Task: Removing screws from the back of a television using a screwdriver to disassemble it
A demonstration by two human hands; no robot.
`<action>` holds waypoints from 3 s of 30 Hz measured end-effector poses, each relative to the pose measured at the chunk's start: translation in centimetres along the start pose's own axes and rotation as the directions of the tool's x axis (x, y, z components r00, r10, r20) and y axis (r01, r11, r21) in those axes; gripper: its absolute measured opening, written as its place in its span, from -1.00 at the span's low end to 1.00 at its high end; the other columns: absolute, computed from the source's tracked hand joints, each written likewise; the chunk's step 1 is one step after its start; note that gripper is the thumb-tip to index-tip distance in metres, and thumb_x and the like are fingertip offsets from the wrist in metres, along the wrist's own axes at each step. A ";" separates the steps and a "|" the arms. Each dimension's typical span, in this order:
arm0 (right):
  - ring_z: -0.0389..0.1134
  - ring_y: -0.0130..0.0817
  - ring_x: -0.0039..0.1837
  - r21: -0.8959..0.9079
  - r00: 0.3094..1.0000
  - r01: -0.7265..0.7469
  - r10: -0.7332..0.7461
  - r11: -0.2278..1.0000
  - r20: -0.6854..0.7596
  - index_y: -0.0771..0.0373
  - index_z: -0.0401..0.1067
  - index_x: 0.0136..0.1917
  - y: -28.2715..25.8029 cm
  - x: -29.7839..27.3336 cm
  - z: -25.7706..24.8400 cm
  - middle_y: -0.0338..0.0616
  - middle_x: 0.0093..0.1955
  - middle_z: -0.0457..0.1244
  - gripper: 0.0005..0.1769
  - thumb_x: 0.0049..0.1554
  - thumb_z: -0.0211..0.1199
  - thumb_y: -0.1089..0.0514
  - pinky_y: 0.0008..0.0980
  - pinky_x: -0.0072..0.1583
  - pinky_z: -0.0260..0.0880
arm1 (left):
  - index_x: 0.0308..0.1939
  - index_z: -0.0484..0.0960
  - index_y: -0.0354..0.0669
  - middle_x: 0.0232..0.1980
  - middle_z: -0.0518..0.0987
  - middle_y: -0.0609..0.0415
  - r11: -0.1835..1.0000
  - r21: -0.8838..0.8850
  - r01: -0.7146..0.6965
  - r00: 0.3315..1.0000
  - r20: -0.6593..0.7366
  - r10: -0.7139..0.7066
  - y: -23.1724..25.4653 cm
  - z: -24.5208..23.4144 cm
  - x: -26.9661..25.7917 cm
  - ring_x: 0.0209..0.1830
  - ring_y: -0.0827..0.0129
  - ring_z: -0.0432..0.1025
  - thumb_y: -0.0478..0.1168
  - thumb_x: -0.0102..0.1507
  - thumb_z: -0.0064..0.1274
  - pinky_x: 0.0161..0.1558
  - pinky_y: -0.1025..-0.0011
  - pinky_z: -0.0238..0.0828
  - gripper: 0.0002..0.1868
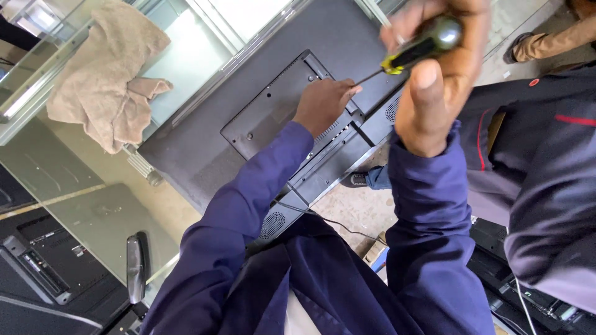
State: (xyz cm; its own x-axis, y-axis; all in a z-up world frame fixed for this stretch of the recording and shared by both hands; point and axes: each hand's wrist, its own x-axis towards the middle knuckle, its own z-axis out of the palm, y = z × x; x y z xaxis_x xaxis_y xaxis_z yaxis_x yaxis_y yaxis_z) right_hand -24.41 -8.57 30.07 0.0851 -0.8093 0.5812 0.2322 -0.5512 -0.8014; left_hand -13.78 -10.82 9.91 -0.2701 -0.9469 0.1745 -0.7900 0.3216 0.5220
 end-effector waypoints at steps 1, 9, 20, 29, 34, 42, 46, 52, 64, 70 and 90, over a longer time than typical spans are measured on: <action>0.13 -0.16 -0.01 -0.002 1.000 0.003 -0.003 1.000 -0.002 0.16 0.15 0.37 -0.2 0.7 0.2 0.08 -0.05 0.08 -0.33 0.17 0.18 -0.24 -0.19 0.04 0.22 | -0.14 0.64 0.03 -0.53 0.58 0.04 1.000 0.000 -0.004 1.000 -0.001 0.004 0.1 -0.4 -0.2 -0.54 0.08 0.48 0.13 0.37 -0.29 -0.55 0.13 0.33 -0.57; -0.01 -0.40 -0.50 0.373 0.892 -0.161 -0.026 0.914 0.450 0.16 0.12 -0.01 1.3 4.1 -0.7 -0.14 -0.48 0.02 -0.65 0.15 0.22 -0.02 -0.44 -0.42 0.04 | 0.12 0.62 -0.04 -0.73 0.36 0.15 0.965 -0.244 0.101 0.995 0.013 -0.101 0.5 -2.0 -1.8 -0.73 0.30 0.31 0.26 0.32 -0.35 -0.64 0.31 0.11 -0.37; 0.22 -0.40 -0.34 0.103 0.908 -0.371 0.337 0.923 0.249 0.29 0.33 -0.08 6.3 2.8 -2.6 -0.12 -0.28 0.18 -0.51 -0.01 0.14 -0.18 -0.45 -0.28 0.32 | 0.15 0.47 -0.34 -0.60 0.30 0.29 -0.565 -0.810 0.159 0.902 0.352 -0.249 -4.5 -3.2 -14.9 -0.74 0.64 0.18 -0.29 0.38 -0.11 -0.72 0.66 0.14 -0.71; 0.24 -0.02 -0.46 -0.925 0.923 0.316 0.158 0.209 0.351 0.12 0.24 -0.51 10.9 -1.8 -5.7 -0.16 -0.60 0.08 -0.39 0.29 0.27 -0.11 -0.21 -0.34 0.20 | 0.39 0.22 -0.36 0.35 0.37 -0.26 -0.584 -0.810 -0.054 0.865 0.254 -0.432 -5.8 -4.0 -24.9 0.17 0.17 0.45 -0.40 0.31 -0.14 0.08 0.41 0.54 -0.46; 0.28 0.24 -0.37 -0.917 0.850 0.294 0.366 0.269 0.380 0.31 0.37 -0.49 7.5 -0.4 -5.1 0.06 -0.54 0.18 -0.46 0.20 0.29 -0.05 0.04 -0.27 0.26 | 0.42 0.16 -0.36 0.44 0.22 -0.26 -0.600 -0.786 -0.145 0.891 0.161 -0.425 -6.2 -3.2 -27.4 0.33 0.06 0.30 -0.52 0.28 -0.30 0.21 0.33 0.43 -0.42; 0.23 0.14 -0.43 -0.936 0.933 0.121 0.284 0.330 0.221 0.17 0.23 -0.51 8.8 -2.1 -5.7 -0.06 -0.60 0.06 -0.41 0.27 0.27 -0.06 -0.20 -0.30 0.17 | 0.32 0.32 -0.43 0.24 0.47 -0.30 -0.732 -0.650 -0.205 0.899 0.171 -0.403 -8.0 -0.2 -30.7 0.22 -0.05 0.39 -0.54 -0.03 -0.29 0.17 0.14 0.42 -0.24; 0.20 0.11 -0.47 -0.968 0.933 0.194 0.274 0.162 0.233 0.19 0.26 -0.56 10.3 -2.8 -6.6 -0.09 -0.65 0.02 -0.41 0.21 0.30 -0.05 -0.14 -0.32 0.18 | 0.28 0.40 -0.36 0.06 0.58 -0.22 -0.705 -0.688 -0.172 0.890 0.198 -0.410 -8.7 0.5 -31.5 0.00 0.05 0.52 -0.40 0.09 -0.24 -0.02 0.19 0.52 -0.38; 0.37 -0.13 -0.32 -0.896 0.906 0.008 0.377 0.444 0.195 0.19 0.53 -0.22 7.5 -2.7 -4.8 -0.18 -0.35 0.33 -0.94 0.10 0.28 0.24 -0.17 -0.17 0.35 | -0.03 0.57 -0.24 -0.52 0.15 0.16 -0.721 -0.671 -0.173 0.894 0.200 -0.401 -7.0 -1.6 -30.4 -0.59 0.43 0.07 -0.28 0.18 -0.26 -0.58 0.44 0.15 -0.63; 0.37 0.03 -0.25 -0.772 0.905 0.046 0.300 0.634 0.300 0.30 0.50 -0.19 6.2 -4.1 -5.6 -0.11 -0.38 0.32 -0.75 0.33 0.16 0.22 -0.17 -0.07 0.35 | -0.22 0.48 -0.12 -0.64 -0.02 0.34 -0.727 -0.685 -0.043 0.904 0.283 -0.320 -5.4 -1.2 -29.0 -0.70 0.57 -0.03 -0.27 0.23 -0.20 -0.65 0.60 0.09 -0.86; 0.34 -0.24 -0.38 -0.636 0.868 -0.126 0.395 0.761 0.302 0.29 0.50 -0.20 -1.4 -6.8 -2.3 -0.11 -0.40 0.30 -0.71 0.33 0.09 0.22 -0.36 -0.13 0.35 | -0.05 0.47 -0.39 -0.67 0.01 0.34 -0.546 -0.804 0.235 0.794 0.483 -0.370 -3.5 0.6 -25.0 -0.83 0.71 -0.05 -0.13 0.35 -0.22 -0.84 0.76 -0.01 -0.66; 0.30 -0.18 -0.45 -0.587 0.887 -0.117 0.350 0.801 0.302 0.40 0.45 -0.21 1.7 -12.9 -3.5 -0.02 -0.42 0.28 -0.78 0.27 0.10 0.33 -0.36 -0.21 0.34 | -0.61 0.32 -0.18 -0.69 0.06 0.25 -0.357 -0.829 0.430 0.688 0.557 -0.465 -2.9 2.8 -23.7 -0.86 0.65 0.04 -0.06 0.36 -0.18 -0.88 0.72 -0.07 -0.54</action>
State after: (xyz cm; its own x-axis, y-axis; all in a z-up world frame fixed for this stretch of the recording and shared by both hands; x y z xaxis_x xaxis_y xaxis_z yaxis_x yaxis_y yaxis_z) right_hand -28.55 0.25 20.75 0.4491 -0.8494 0.2771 -0.3929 -0.4663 -0.7926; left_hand -6.67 10.68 1.90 -0.1253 -0.7991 -0.5880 0.6220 -0.5250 0.5810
